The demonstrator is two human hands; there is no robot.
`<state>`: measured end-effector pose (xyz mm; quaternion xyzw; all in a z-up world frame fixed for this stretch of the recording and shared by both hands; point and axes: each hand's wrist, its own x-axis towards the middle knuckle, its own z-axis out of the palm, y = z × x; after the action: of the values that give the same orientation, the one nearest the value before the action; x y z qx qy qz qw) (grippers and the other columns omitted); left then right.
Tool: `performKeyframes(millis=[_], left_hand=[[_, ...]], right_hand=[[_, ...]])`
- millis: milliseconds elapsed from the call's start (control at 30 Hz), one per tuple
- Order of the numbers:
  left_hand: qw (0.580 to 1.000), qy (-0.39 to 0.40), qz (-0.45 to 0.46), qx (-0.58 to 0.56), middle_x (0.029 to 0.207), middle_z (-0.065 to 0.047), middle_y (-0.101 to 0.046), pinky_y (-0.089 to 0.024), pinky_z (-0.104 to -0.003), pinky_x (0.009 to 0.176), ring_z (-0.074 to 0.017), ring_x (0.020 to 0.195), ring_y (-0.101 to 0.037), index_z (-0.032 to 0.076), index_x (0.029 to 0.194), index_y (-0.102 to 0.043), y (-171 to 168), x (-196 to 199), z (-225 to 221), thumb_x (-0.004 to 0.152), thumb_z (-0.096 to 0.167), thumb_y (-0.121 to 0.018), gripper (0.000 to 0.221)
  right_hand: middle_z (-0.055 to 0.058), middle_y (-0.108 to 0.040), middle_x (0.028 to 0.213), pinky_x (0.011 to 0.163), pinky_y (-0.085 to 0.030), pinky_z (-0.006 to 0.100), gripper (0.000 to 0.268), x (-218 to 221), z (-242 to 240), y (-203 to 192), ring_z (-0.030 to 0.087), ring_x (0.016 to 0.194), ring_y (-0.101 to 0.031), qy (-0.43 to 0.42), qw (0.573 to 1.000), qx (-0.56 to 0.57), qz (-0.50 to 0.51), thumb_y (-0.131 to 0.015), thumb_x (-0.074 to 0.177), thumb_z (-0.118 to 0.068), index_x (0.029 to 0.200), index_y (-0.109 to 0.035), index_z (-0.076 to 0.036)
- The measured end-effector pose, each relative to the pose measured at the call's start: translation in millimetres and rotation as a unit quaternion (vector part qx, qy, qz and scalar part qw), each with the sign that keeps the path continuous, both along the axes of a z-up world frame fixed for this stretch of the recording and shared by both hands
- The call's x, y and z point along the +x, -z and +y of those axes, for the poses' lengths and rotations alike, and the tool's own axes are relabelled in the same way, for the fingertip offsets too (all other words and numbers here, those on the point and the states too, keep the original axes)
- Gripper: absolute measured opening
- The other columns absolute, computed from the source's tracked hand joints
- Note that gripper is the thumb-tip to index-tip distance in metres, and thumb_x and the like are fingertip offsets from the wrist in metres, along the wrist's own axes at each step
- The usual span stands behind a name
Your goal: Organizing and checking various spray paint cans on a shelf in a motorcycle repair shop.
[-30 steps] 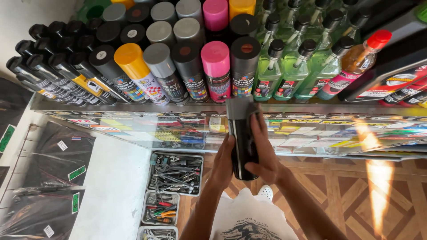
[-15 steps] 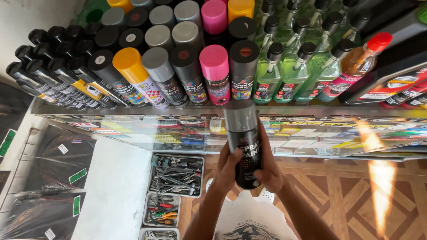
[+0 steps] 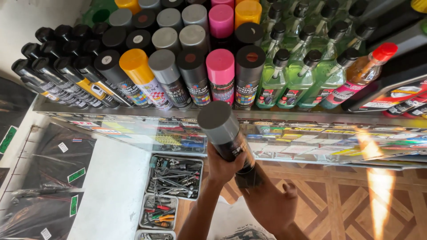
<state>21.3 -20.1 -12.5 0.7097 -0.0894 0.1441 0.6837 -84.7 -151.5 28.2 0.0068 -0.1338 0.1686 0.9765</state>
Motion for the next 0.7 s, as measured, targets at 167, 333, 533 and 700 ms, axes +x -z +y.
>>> performKeyframes(millis=[167, 333, 533, 700], left_hand=[[1.0, 0.02, -0.011, -0.017, 0.113, -0.017, -0.065, -0.06, -0.038, 0.082, -0.0262, 0.093, -0.068, -0.002, 0.132, -0.047, 0.5, -2.6, 1.5, 0.068, 0.013, -0.081, 0.074], [0.997, 0.063, -0.039, -0.003, 0.113, -0.013, -0.069, -0.06, -0.036, 0.082, -0.0232, 0.092, -0.069, 0.001, 0.131, -0.05, -23.7, -1.3, 7.0, 0.066, 0.014, -0.083, 0.074], [0.994, 0.113, -0.007, 0.002, 0.116, -0.011, -0.07, -0.059, -0.036, 0.085, -0.0231, 0.096, -0.07, 0.004, 0.138, -0.048, -22.8, -5.1, 17.7, 0.065, 0.011, -0.082, 0.081], [0.988, 0.153, -0.007, -0.009, 0.118, -0.014, -0.072, -0.061, -0.037, 0.084, -0.0259, 0.098, -0.073, 0.001, 0.14, -0.049, -31.4, -16.0, -1.0, 0.068, 0.007, -0.079, 0.078]], right_hand=[[0.024, -0.033, 0.166, 0.131, -0.005, 0.04, 0.089, 0.5, 2.7, -3.2, 0.028, 0.157, -0.025, -0.019, 1.0, -0.005, 0.015, -0.058, 0.087, -0.027, 0.159, -0.02, 0.009], [0.023, -0.043, 0.156, 0.125, -0.018, 0.044, 0.076, 6.0, -3.4, 15.1, 0.031, 0.144, -0.037, -0.017, 0.999, -0.02, 0.047, -0.053, 0.091, -0.025, 0.155, -0.026, 0.007], [0.029, -0.058, 0.14, 0.092, -0.049, 0.041, 0.059, 27.5, -47.8, 25.4, 0.035, 0.116, -0.059, 0.129, 0.906, -0.308, 0.261, -0.04, 0.092, -0.013, 0.143, -0.046, 0.016], [0.024, -0.055, 0.148, 0.126, -0.032, 0.049, 0.046, 44.0, -54.9, -19.2, 0.035, 0.142, -0.049, 0.32, 0.885, -0.336, 0.047, -0.047, 0.097, -0.005, 0.141, -0.052, 0.008]])
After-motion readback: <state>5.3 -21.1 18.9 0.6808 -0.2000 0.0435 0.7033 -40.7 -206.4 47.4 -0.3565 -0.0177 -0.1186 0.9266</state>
